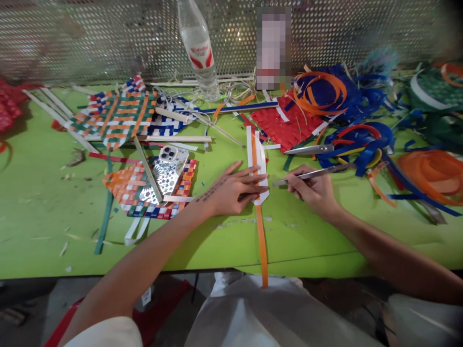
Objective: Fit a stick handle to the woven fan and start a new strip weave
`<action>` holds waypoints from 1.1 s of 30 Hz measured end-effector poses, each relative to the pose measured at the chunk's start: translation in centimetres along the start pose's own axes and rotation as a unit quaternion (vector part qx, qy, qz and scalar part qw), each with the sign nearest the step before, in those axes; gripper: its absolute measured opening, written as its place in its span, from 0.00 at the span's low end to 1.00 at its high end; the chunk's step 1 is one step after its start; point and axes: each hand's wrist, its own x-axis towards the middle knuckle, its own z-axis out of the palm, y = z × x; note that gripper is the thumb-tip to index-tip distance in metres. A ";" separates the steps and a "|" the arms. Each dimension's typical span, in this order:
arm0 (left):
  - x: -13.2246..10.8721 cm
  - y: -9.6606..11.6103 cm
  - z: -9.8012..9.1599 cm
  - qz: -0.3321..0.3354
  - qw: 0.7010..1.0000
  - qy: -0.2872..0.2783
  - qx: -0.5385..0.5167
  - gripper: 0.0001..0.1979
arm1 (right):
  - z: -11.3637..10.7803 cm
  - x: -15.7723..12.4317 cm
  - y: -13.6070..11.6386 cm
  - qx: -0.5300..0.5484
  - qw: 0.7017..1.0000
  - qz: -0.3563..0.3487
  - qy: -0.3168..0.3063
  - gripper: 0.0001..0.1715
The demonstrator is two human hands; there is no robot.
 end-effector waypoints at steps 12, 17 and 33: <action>0.0 0.1 -0.2 0.002 1.000 0.006 -0.004 0.20 | -0.7 0.1 -0.4 0.042 0.992 0.097 -0.066 0.17; 0.0 0.1 0.0 0.003 1.000 0.011 0.003 0.19 | -0.3 0.4 -0.7 0.002 0.992 0.101 -0.082 0.20; 0.0 -0.1 0.0 -0.002 1.000 0.009 -0.009 0.19 | -0.2 0.6 -0.4 -0.027 0.989 0.106 -0.100 0.23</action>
